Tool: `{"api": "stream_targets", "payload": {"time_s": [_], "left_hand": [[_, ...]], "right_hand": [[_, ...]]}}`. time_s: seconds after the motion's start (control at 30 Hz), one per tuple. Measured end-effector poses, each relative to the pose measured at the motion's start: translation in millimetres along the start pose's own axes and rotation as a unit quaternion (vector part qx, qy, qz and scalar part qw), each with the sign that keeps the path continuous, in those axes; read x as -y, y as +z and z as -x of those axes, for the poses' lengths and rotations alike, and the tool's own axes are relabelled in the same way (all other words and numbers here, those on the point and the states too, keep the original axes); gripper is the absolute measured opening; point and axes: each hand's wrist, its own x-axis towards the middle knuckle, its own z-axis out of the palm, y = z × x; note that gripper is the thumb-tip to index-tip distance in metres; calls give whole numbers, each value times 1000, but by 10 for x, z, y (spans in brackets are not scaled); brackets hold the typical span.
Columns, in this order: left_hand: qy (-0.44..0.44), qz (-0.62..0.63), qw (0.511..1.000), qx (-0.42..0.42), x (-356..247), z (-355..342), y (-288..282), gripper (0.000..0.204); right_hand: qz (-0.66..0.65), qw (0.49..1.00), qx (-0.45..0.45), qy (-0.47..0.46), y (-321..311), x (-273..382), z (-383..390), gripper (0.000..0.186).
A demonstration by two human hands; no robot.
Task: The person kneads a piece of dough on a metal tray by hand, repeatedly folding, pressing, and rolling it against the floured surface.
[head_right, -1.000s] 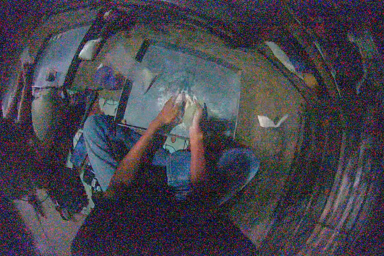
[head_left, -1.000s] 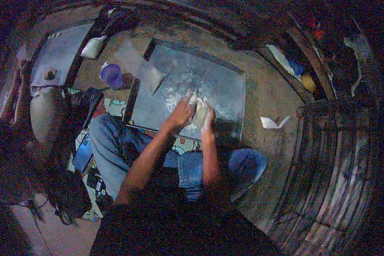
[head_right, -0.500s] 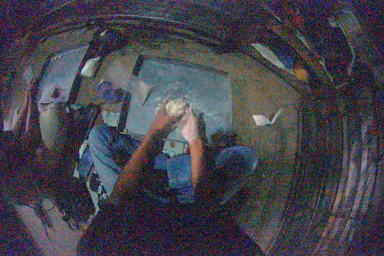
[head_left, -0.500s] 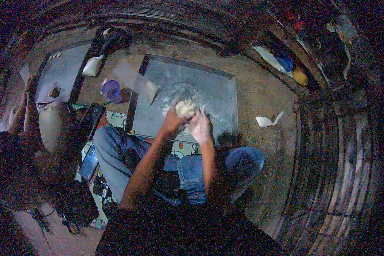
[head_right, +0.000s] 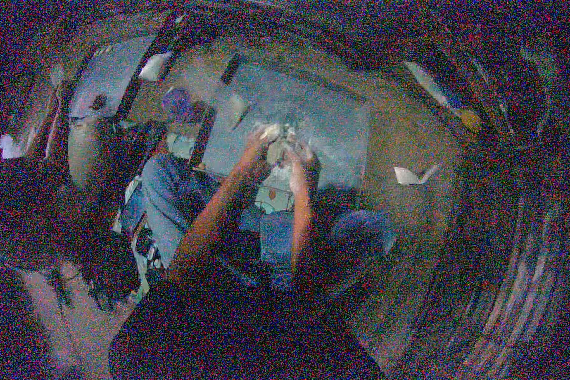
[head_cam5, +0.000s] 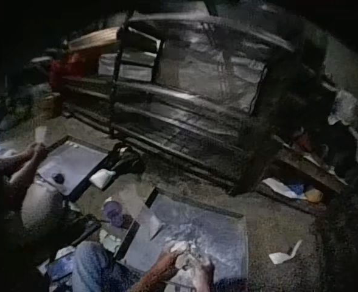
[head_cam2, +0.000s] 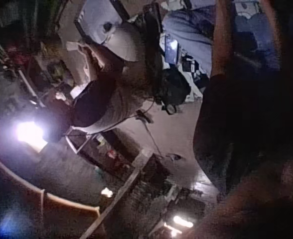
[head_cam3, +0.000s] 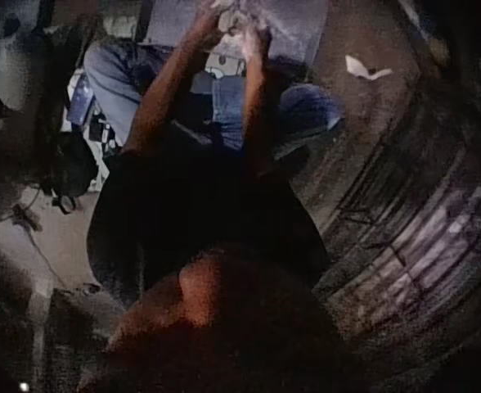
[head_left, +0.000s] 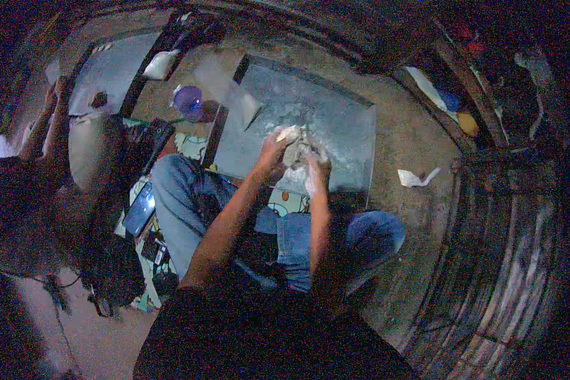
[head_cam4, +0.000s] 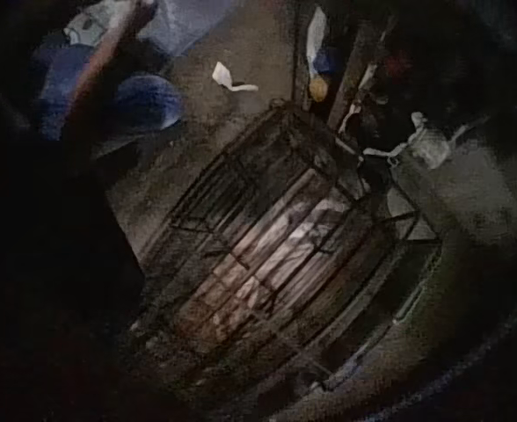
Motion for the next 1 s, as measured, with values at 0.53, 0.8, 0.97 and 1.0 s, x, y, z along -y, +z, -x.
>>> {"api": "stream_targets", "payload": {"time_s": [0.53,0.8,0.97,1.0], "left_hand": [[-59,-187,981,-10,258,-71,80,28],[-18,-322,941,-102,180,-124,-95,20],[114,-411,898,-108,120,61,287,30],[194,-485,847,-98,141,63,198,32]], "right_hand": [[-342,920,6,190,81,-106,-173,61],[-277,941,-36,189,343,-160,-95,53],[-271,943,-9,193,-56,-399,-306,64],[-261,941,-3,216,200,-10,-135,65]]}}
